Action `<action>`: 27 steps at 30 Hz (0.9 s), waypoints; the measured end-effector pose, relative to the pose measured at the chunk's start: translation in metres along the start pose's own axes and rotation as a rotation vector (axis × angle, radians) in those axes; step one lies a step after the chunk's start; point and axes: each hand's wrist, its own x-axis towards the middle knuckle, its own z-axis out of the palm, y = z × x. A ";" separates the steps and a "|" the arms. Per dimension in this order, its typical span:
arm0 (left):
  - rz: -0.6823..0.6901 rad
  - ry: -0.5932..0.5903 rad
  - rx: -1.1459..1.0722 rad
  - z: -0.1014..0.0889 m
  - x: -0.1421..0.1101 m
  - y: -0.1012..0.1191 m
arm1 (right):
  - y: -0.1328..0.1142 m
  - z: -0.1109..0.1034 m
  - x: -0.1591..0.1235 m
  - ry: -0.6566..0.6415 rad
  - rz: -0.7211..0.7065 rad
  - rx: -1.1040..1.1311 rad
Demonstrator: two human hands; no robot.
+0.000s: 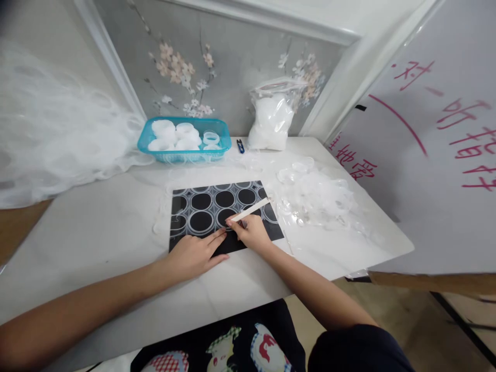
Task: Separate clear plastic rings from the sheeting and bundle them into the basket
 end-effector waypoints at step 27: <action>-0.025 -0.023 -0.112 -0.030 -0.013 0.000 | -0.012 -0.030 0.058 0.126 0.102 0.265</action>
